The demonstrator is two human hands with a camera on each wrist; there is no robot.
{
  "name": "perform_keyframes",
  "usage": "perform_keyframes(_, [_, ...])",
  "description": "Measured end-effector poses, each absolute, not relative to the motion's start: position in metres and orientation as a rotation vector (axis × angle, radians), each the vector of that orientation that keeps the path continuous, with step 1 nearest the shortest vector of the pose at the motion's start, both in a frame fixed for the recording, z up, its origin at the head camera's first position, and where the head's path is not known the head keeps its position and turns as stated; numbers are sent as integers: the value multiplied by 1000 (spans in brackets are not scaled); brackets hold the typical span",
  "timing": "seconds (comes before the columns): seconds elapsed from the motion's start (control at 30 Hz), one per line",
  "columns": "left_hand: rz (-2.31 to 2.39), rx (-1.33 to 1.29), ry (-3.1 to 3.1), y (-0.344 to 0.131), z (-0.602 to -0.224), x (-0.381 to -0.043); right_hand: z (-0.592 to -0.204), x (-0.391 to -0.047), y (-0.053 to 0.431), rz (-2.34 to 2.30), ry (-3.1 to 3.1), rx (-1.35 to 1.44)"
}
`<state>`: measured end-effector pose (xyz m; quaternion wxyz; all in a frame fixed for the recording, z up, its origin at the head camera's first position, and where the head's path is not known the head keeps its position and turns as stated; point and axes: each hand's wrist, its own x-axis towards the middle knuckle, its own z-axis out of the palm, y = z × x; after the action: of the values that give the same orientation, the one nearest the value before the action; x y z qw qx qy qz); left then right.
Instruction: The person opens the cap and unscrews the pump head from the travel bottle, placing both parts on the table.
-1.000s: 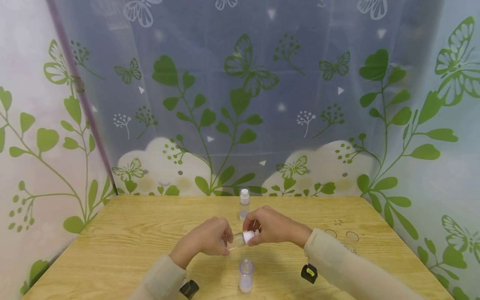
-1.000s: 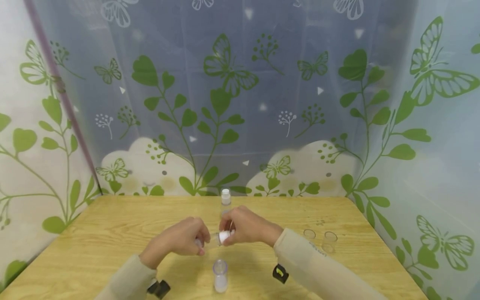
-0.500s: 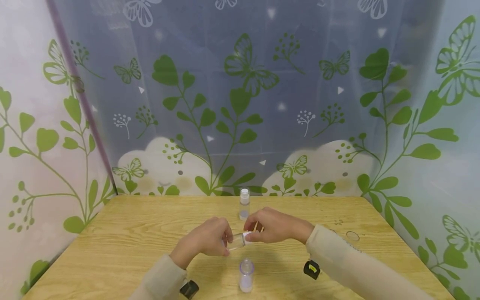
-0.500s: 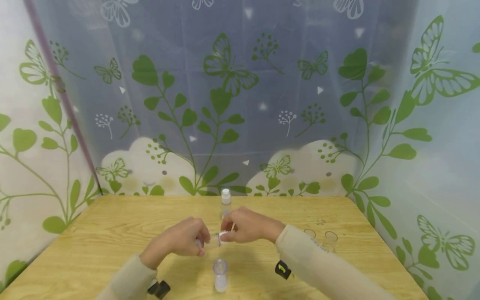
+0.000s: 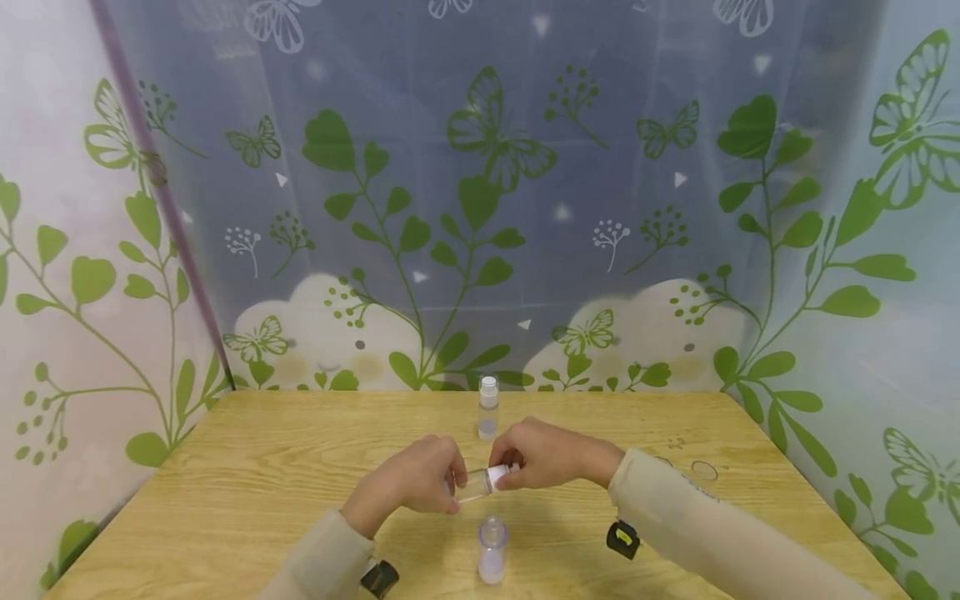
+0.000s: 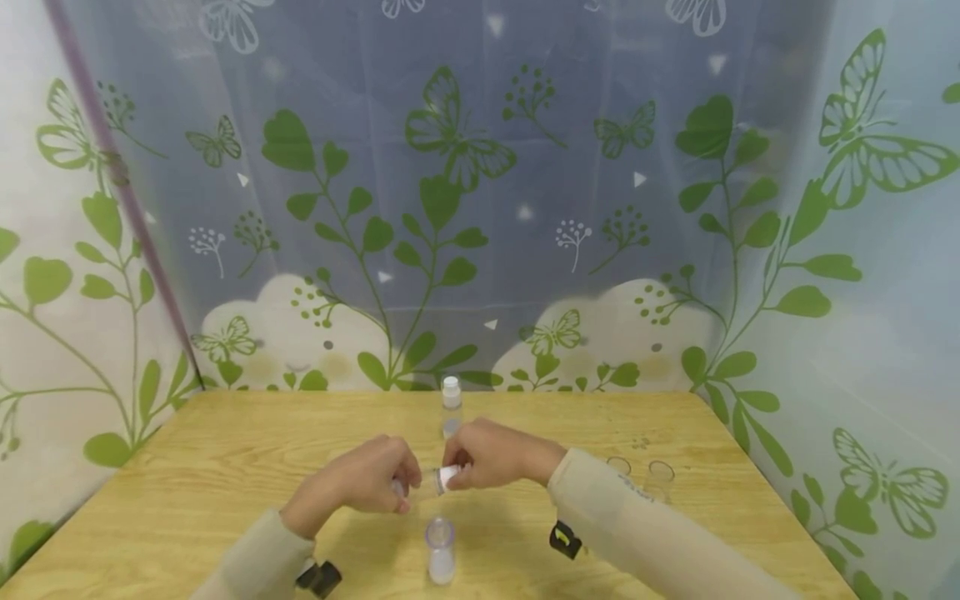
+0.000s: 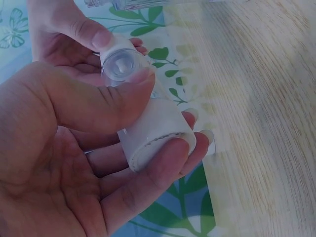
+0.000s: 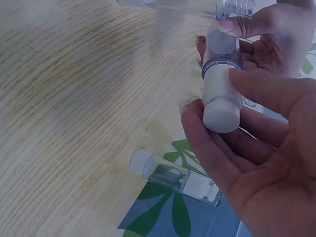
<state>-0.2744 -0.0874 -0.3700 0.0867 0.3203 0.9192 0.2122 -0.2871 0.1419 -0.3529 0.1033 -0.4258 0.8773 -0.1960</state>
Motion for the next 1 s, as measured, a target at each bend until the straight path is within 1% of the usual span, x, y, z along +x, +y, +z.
perform_keyframes(1.0, [645, 944, 2737, -87, -368, -273, -352, -284, 143, -709, 2655, -1272])
